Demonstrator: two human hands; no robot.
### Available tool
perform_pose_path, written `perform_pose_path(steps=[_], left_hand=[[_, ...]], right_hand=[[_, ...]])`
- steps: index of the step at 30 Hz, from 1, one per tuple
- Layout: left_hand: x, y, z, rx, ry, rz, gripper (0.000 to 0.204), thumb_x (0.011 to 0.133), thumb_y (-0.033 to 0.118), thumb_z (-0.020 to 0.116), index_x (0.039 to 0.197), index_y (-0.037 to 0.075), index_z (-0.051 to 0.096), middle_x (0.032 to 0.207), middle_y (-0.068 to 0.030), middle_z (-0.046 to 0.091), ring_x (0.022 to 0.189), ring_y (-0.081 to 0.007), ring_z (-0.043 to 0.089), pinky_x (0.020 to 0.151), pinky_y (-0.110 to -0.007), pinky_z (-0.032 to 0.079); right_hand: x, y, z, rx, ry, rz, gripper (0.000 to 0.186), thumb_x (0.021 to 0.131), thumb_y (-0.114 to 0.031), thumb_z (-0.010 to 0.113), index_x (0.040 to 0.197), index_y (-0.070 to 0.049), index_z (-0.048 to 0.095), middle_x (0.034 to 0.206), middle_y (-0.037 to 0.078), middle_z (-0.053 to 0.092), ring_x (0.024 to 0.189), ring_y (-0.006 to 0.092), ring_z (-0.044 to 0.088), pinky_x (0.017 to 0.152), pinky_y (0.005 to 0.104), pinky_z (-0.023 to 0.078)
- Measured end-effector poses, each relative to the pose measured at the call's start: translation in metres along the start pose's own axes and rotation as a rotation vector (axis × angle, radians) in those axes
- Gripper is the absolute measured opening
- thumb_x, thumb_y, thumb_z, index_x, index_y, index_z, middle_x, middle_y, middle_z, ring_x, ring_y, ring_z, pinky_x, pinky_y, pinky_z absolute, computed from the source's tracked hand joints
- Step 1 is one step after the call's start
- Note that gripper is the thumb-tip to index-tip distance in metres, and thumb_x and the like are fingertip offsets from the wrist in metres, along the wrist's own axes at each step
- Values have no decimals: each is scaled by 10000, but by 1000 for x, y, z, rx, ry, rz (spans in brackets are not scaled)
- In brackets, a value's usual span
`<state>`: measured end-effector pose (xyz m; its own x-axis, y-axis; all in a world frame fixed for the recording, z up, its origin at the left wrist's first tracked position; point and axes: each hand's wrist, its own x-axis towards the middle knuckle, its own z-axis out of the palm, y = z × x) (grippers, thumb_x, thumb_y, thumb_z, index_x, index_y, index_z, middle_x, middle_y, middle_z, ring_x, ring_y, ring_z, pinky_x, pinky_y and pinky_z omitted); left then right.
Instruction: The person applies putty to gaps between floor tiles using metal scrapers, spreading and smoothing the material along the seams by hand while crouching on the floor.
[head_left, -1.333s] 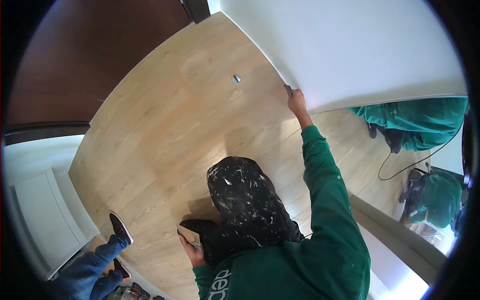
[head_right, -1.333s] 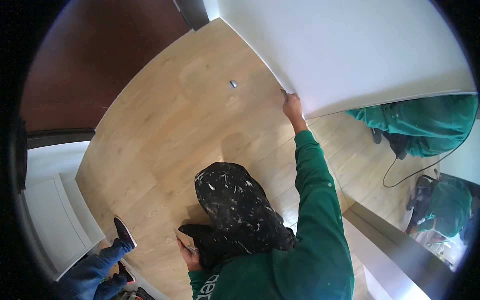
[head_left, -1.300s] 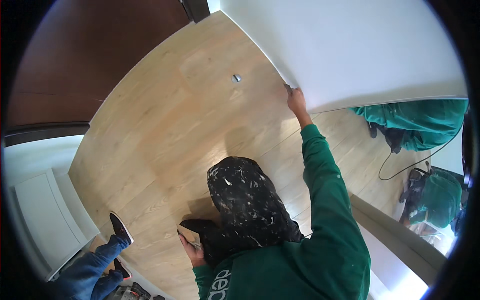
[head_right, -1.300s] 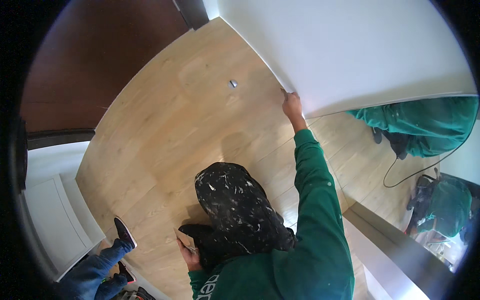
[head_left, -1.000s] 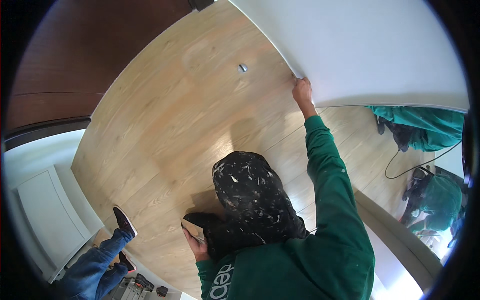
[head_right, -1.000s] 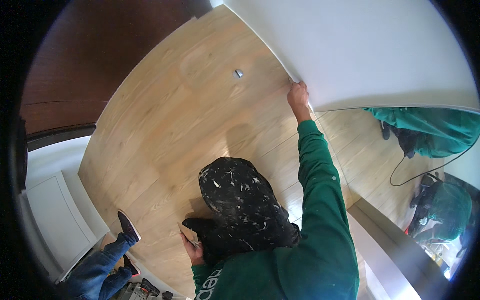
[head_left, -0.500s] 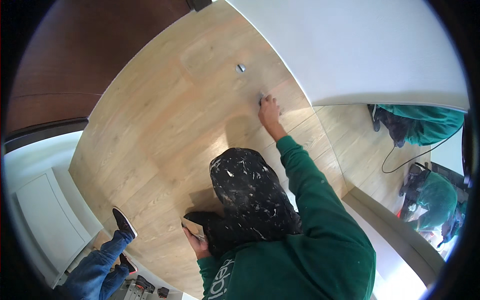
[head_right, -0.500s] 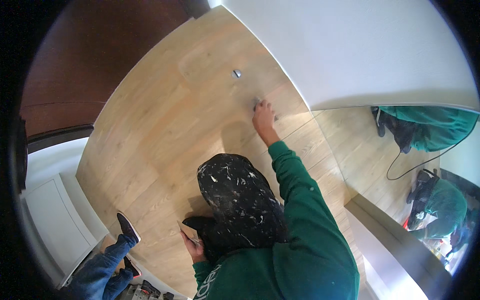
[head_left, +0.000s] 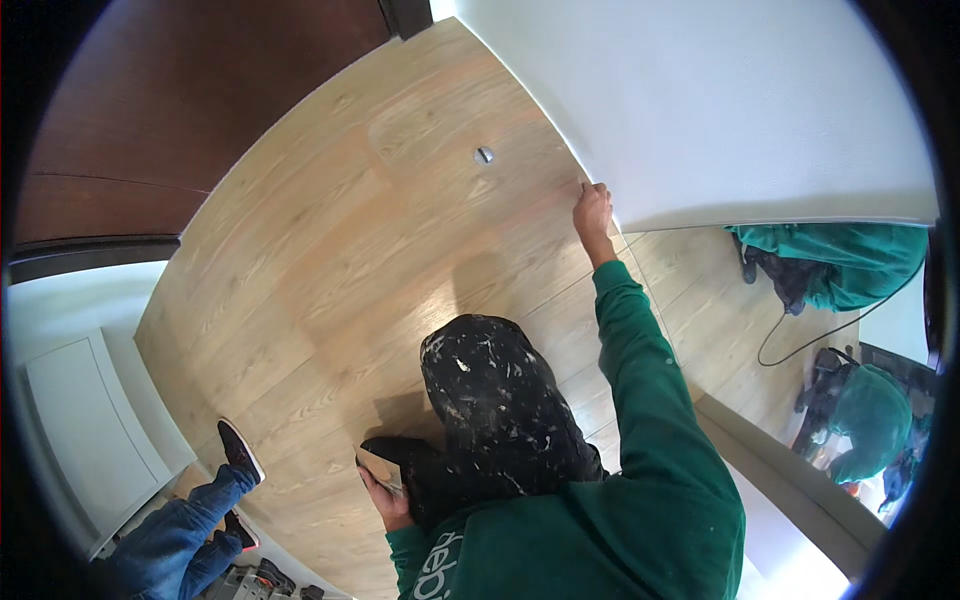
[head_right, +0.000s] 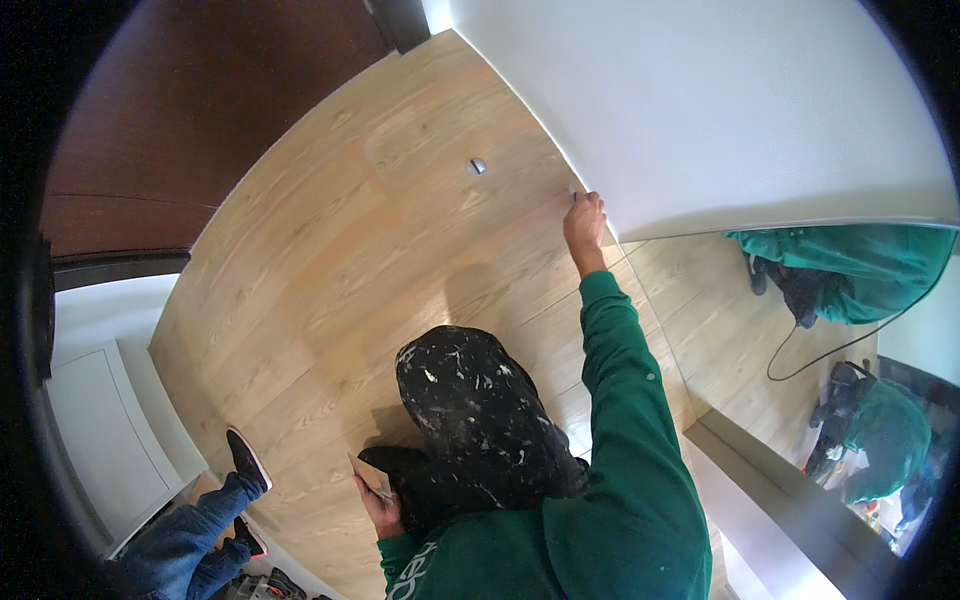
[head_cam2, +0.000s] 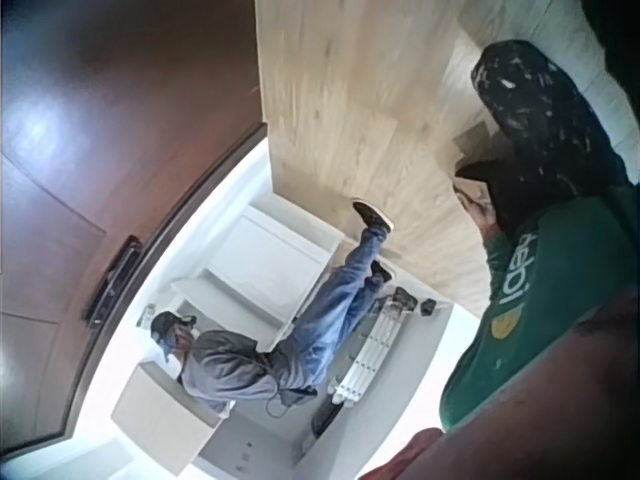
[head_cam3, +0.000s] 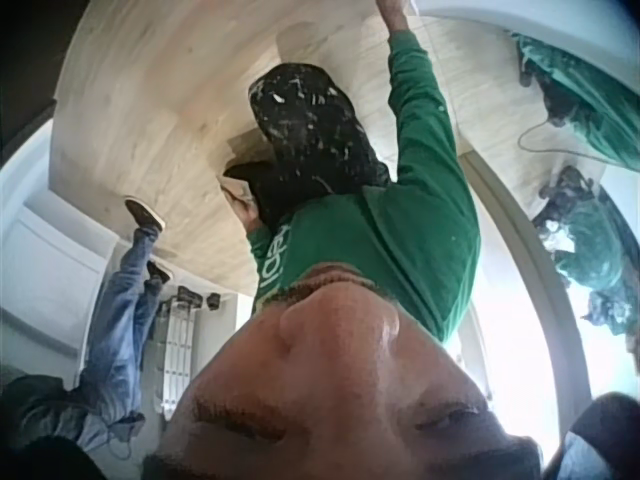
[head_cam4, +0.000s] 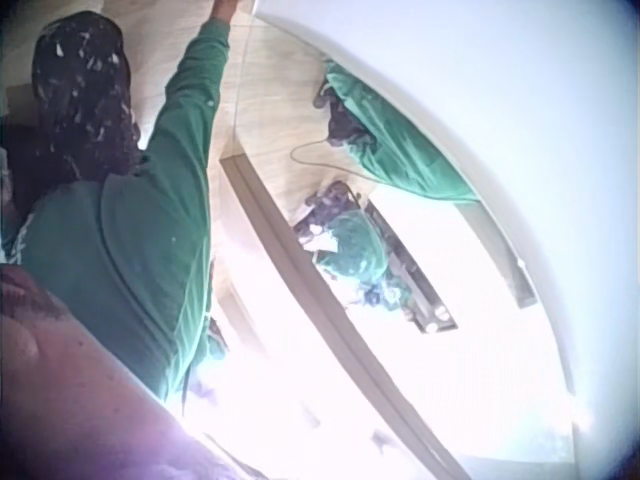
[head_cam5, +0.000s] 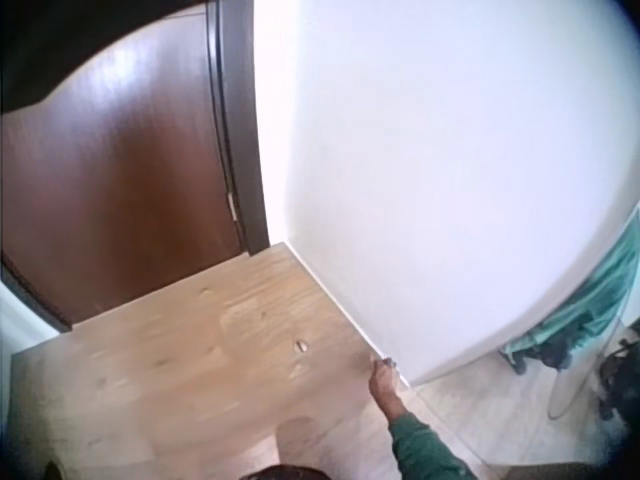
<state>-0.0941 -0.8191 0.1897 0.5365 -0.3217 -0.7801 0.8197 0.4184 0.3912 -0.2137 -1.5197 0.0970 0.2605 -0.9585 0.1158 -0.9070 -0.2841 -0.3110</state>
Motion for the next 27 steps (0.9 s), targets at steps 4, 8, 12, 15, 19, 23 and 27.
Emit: perform_pose_path(steps=[4, 8, 12, 15, 19, 23, 27], left_hand=[[-3, 0, 4, -6, 10, 3, 486, 1008, 483, 466, 1317, 124, 572, 1230, -57, 670, 1035, -238, 681, 861, -400, 589], [-4, -2, 13, -27, 9, 6, 496, 1009, 480, 466, 1336, 118, 554, 1259, -63, 655, 1069, -255, 665, 880, -415, 577], [-3, 3, 1, -25, 9, 8, 503, 1008, 480, 469, 1347, 116, 542, 1269, -64, 648, 1093, -265, 652, 890, -424, 569], [-1, -5, 20, -18, 76, 41, 506, 1000, 492, 476, 1345, 127, 543, 1260, -56, 652, 1088, -262, 655, 876, -431, 576], [-1, -7, 1, -56, 111, 85, 505, 1000, 497, 473, 1352, 141, 539, 1268, -57, 647, 1084, -265, 657, 856, -446, 586], [-16, -25, 36, 4, 55, 61, 524, 1000, 502, 470, 1357, 124, 533, 1281, -69, 637, 1111, -272, 641, 905, -441, 566], [-15, -34, 23, -56, 16, 112, 549, 998, 511, 467, 1352, 96, 532, 1282, -84, 633, 1129, -282, 628, 951, -442, 539]], right_hand=[[12, 3, -2, -58, -74, 18, 259, 913, -95, 503, 1117, -62, 659, 1152, 157, 580, 1096, 369, 561, 877, 513, 507], [14, 0, 0, -108, -121, 54, 249, 922, -111, 490, 1092, -67, 667, 1163, 134, 574, 1116, 344, 555, 891, 496, 503], [9, -17, 2, -145, -188, 61, 244, 930, -130, 492, 1091, -65, 662, 1183, 118, 564, 1132, 329, 543, 885, 494, 507], [-11, -15, 18, -118, -236, 2, 233, 934, -147, 497, 1087, -51, 644, 1208, 129, 539, 1160, 328, 515, 881, 502, 510], [-74, -83, 28, -104, -361, -49, 270, 924, -161, 512, 1148, -55, 618, 1258, 129, 512, 1189, 331, 496, 892, 511, 501], [-136, -122, 46, -103, -437, -132, 337, 905, -161, 531, 1220, -66, 604, 1290, 129, 505, 1208, 323, 495, 904, 515, 492], [-163, -156, 43, 135, -542, -241, 317, 886, -131, 537, 1176, -54, 639, 1232, 162, 557, 1154, 327, 546, 903, 487, 497]])
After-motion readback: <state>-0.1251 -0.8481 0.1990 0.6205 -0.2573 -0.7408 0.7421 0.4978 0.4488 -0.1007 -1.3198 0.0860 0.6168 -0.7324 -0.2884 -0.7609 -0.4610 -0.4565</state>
